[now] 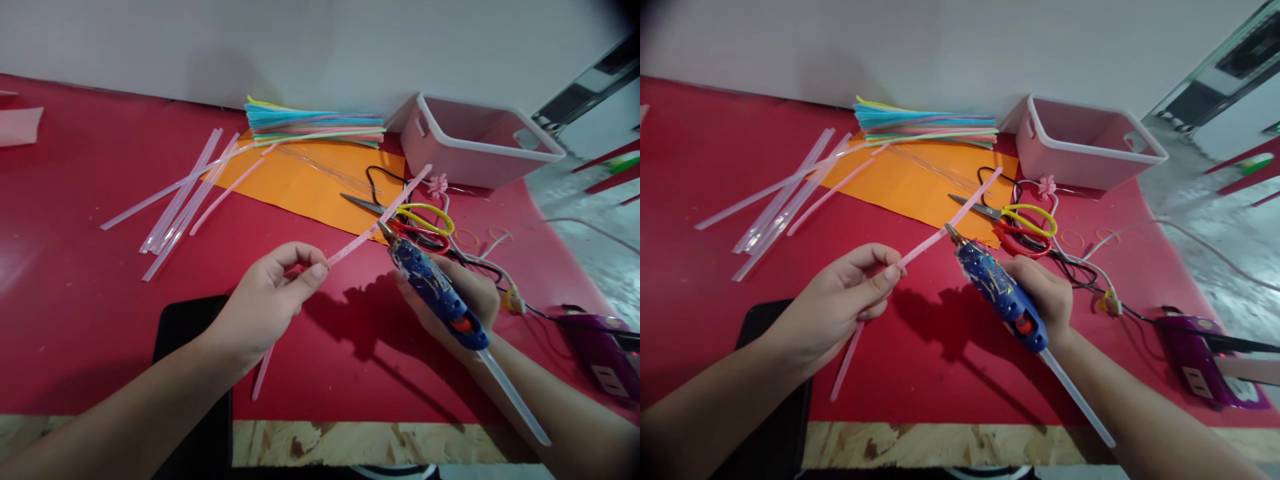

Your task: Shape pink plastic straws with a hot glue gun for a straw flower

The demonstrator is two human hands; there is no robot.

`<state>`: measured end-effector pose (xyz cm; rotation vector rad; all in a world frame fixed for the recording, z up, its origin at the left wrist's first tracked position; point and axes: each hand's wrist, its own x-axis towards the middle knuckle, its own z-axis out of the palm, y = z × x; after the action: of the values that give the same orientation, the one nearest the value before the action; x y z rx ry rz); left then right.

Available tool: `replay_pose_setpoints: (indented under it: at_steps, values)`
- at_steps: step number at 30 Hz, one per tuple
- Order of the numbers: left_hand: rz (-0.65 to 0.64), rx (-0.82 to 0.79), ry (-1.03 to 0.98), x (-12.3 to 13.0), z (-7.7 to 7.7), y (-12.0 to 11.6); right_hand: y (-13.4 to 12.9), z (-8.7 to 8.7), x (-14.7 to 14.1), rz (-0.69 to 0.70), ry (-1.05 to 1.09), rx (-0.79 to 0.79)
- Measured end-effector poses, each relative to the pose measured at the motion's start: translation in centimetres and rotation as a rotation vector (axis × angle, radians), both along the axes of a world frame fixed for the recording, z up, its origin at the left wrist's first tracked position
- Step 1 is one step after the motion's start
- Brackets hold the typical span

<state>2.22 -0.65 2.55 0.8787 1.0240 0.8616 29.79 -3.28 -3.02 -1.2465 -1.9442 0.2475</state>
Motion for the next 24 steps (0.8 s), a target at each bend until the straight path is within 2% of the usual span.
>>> replay_pose_setpoints:
  at_steps: [3, 7, 11, 24]
  values:
    - [0.004, 0.000, -0.010, 0.0, 0.1, 0.0, 0.1, 0.8, -1.0, -0.089, -0.002, 0.130]
    - [-0.001, -0.004, -0.019, -0.1, 0.0, 0.0, 0.2, 1.6, -1.3, -0.025, -0.030, 0.089]
    - [-0.011, -0.009, -0.030, -0.2, -0.1, 0.0, 0.3, 1.7, -0.9, 0.034, -0.031, 0.071]
    - [-0.001, 0.003, -0.040, -0.1, -0.5, -0.1, 0.5, 1.6, -1.4, 0.066, -0.039, 0.076]
